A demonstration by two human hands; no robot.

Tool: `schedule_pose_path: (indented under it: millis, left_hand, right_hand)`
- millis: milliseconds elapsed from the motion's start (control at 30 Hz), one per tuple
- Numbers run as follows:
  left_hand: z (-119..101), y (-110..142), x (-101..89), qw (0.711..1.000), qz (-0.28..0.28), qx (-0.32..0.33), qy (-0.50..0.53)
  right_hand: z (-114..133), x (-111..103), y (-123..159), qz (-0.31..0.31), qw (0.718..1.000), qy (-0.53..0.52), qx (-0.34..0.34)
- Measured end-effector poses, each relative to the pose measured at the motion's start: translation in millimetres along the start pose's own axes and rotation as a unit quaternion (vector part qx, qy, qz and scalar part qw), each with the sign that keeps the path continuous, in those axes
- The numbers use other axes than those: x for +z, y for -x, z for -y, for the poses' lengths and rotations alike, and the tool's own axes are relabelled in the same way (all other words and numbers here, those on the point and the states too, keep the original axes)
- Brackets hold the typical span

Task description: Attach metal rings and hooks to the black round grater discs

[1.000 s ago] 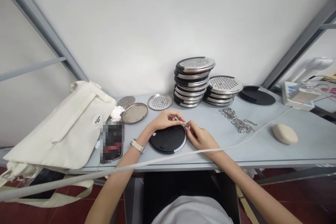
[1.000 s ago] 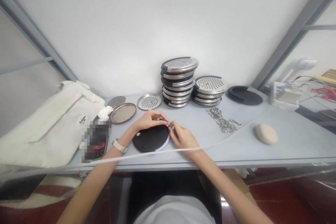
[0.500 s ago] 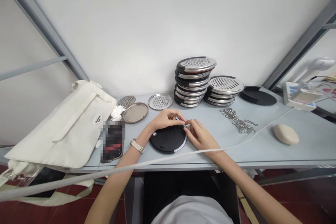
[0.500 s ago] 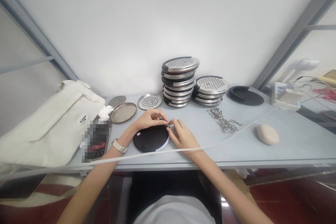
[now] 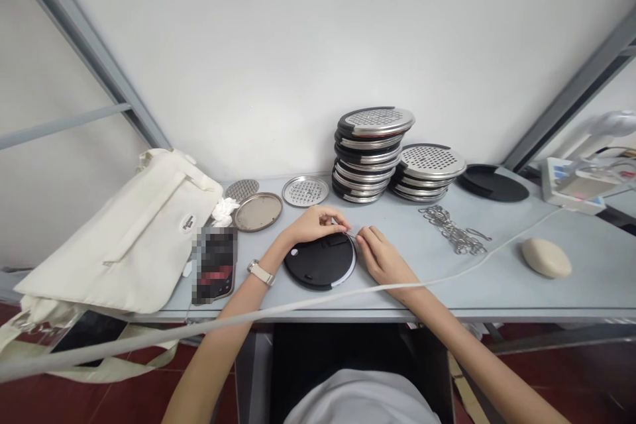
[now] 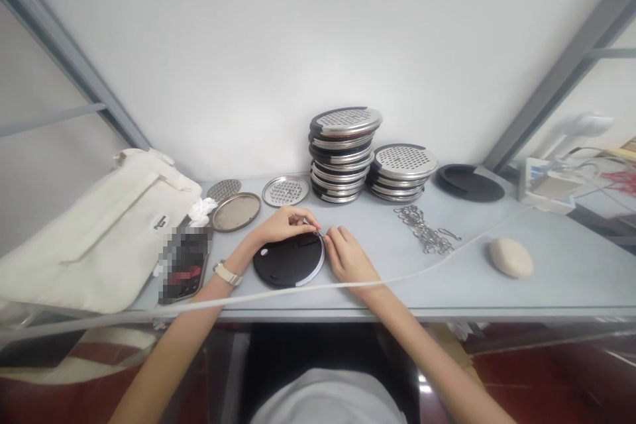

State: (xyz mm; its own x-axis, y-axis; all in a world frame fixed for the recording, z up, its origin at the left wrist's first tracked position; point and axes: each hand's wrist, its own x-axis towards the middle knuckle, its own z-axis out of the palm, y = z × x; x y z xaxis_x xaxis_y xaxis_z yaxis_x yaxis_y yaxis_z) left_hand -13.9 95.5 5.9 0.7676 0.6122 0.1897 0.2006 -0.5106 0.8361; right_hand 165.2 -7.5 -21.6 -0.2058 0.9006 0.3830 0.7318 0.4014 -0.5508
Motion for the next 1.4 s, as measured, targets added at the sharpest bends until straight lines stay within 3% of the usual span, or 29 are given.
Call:
schedule_pose_path:
  millis: [267,533,667,867,1400]
  left_hand:
    - [5.6,-1.0,0.6,0.998,0.013,0.002,-0.061]
    - [-9.7,6.0,3.1,0.992,-0.027,0.045,-0.117]
    - [-15.3,8.0,3.4,0.990,-0.009,0.066,-0.128]
    - [-12.2,6.9,1.8,0.991,0.015,0.058,-0.117]
    - [-3.5,3.6,6.4,0.998,0.015,0.030,-0.052]
  right_hand:
    - [-3.0,4.0,-0.9,0.012,1.000,-0.013,-0.002]
    - [-1.1,3.5,-2.2,0.020,1.000,-0.008,-0.014]
    - [-1.6,3.7,-1.5,0.017,1.000,-0.001,-0.024]
    - [-3.3,3.1,-0.4,0.010,0.999,-0.001,-0.031]
    - [-2.1,3.5,-1.4,0.018,0.999,-0.025,-0.026]
